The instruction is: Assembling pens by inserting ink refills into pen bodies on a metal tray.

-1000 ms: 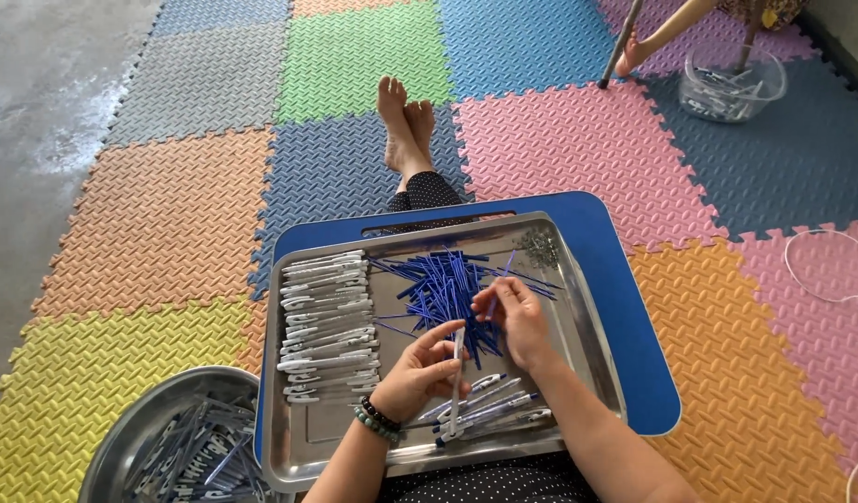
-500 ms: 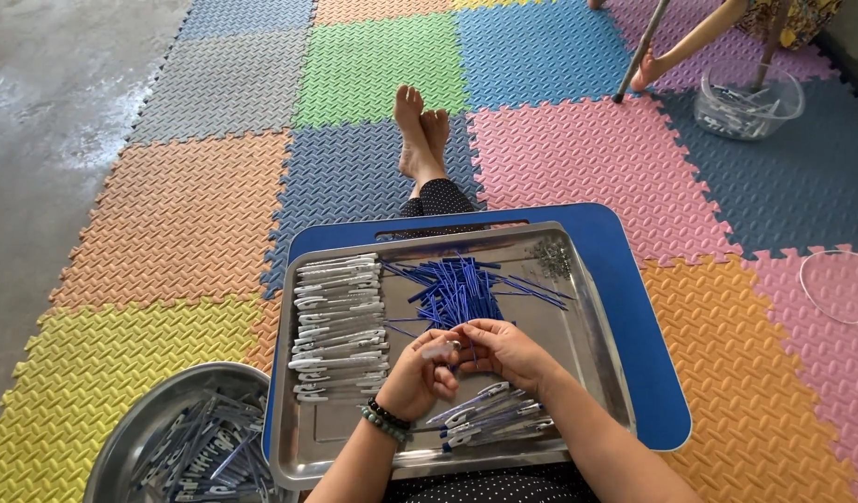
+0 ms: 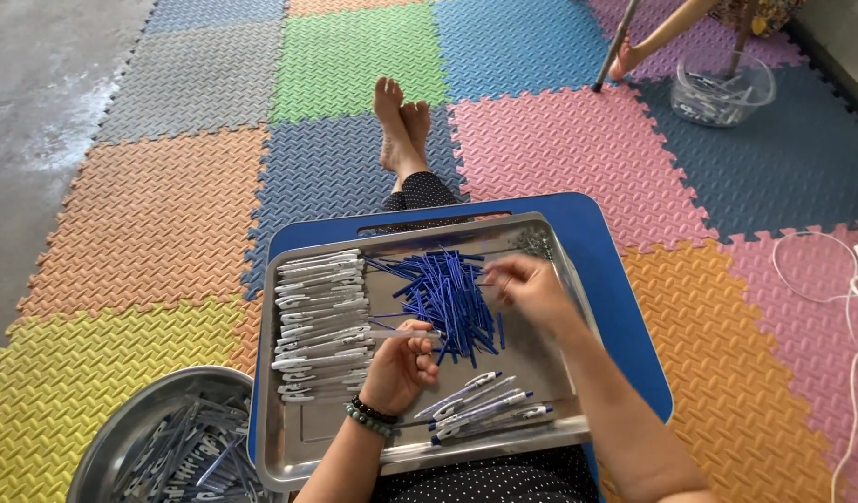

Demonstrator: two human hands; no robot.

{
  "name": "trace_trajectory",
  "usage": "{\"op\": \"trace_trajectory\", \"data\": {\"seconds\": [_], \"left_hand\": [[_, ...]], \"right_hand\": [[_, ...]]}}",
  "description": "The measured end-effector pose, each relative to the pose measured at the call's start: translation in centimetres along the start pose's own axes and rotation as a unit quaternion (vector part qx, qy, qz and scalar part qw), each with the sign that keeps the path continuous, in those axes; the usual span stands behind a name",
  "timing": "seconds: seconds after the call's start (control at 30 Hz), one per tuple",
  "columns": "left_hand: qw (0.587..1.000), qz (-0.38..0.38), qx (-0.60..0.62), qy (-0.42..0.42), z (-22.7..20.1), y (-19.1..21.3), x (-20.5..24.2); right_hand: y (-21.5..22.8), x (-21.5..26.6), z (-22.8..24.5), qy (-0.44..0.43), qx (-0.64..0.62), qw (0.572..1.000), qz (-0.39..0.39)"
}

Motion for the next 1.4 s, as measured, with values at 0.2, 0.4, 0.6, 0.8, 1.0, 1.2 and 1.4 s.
{"op": "trace_trajectory", "data": {"seconds": [0.2, 0.4, 0.6, 0.8, 1.0, 1.2, 1.4], "left_hand": [[0.989, -0.109, -0.092, -0.042, -1.0, -1.5, 0.4], [0.826, -0.285, -0.413, -0.254, -9.1, -1.8, 2.3], [0.468, -0.535, -0.642, -0.287, -17.8, 3.2, 9.1], [0.386, -0.6, -0.671, -0.203, -18.0, 8.0, 7.9], [0.395, -0.549, -0.691, -0.256, -16.5, 2.4, 8.5], [0.496, -0.314, -0.766, -0.261, -10.1, -3.7, 5.6], [0.454, -0.06, -0.884, -0.095, 1.3, -4.7, 3.2]], "right_hand": [[6.9, -4.5, -0.2, 0.235, 0.288, 0.907, -0.197], [7.0, -3.4, -2.8, 0.239, 0.268, 0.903, -0.236], [6.9, -3.9, -3.9, 0.232, 0.105, 0.941, -0.225], [7.2, -3.8, -4.1, 0.235, 0.037, 0.946, -0.219], [7.2, -3.9, -4.5, 0.237, 0.036, 0.946, -0.22], [7.2, -3.8, -4.4, 0.242, 0.047, 0.942, -0.227], [7.3, -3.8, -4.8, 0.25, 0.067, 0.941, -0.22]]}}
Point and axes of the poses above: each hand's wrist, its own x-axis away from the middle knuckle, its own y-axis out of the back of the hand, z = x × y, the point moved 5 cm from there along -x, towards the middle knuckle, and after that the axes turned 5 degrees about y, right-handed, at the moved point
